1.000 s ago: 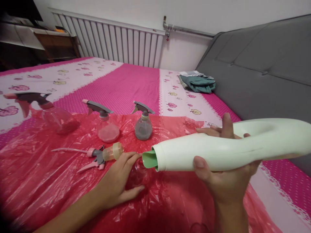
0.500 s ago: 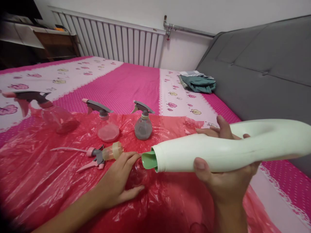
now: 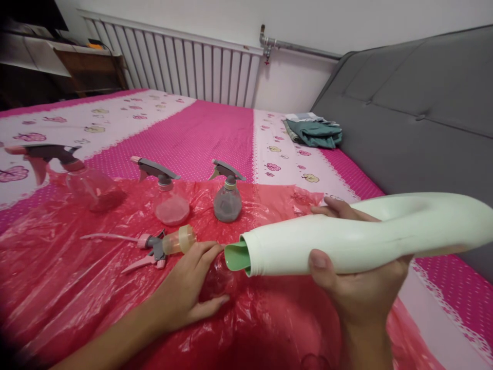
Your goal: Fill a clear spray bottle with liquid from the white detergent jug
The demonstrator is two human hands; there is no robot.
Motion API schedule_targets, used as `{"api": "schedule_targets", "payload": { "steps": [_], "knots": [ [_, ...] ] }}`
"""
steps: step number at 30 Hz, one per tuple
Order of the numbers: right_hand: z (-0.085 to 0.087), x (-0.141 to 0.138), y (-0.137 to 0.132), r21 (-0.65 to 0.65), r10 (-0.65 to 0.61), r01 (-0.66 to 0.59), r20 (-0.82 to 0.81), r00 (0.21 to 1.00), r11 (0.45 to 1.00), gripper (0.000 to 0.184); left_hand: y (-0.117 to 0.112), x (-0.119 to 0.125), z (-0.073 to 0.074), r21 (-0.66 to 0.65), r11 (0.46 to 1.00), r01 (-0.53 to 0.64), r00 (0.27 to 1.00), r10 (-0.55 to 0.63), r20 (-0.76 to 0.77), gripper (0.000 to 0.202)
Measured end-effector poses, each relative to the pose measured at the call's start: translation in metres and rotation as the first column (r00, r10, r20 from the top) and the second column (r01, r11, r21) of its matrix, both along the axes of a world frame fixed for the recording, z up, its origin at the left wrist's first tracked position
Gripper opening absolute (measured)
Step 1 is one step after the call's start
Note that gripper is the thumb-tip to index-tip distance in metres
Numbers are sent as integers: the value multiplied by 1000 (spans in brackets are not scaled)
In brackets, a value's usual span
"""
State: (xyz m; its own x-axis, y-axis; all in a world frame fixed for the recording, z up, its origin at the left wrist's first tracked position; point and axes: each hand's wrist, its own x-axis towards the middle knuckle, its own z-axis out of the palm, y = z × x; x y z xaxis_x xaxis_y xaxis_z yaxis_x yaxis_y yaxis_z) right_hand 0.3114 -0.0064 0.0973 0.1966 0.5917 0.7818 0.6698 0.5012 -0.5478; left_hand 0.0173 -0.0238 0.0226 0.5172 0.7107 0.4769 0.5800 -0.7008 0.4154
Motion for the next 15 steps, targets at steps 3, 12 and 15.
{"api": "schedule_targets", "payload": {
  "steps": [3, 12, 15],
  "knots": [
    [-2, 0, 1, -36, 7, -9, -43, 999, 999, 67, 0, 0, 0, -1, 1000, 0, 1000, 0, -2, 73],
    [0, -3, 2, 28, 12, -10, -56, 998, 1000, 65, 1, 0, 0, -18, 1000, 4, 1000, -4, 9, 75],
    [0, -4, 2, 41, 14, -10, -86, 996, 999, 65, 1, 0, 0, -17, 1000, 5, 1000, -5, 7, 75]
  ]
}}
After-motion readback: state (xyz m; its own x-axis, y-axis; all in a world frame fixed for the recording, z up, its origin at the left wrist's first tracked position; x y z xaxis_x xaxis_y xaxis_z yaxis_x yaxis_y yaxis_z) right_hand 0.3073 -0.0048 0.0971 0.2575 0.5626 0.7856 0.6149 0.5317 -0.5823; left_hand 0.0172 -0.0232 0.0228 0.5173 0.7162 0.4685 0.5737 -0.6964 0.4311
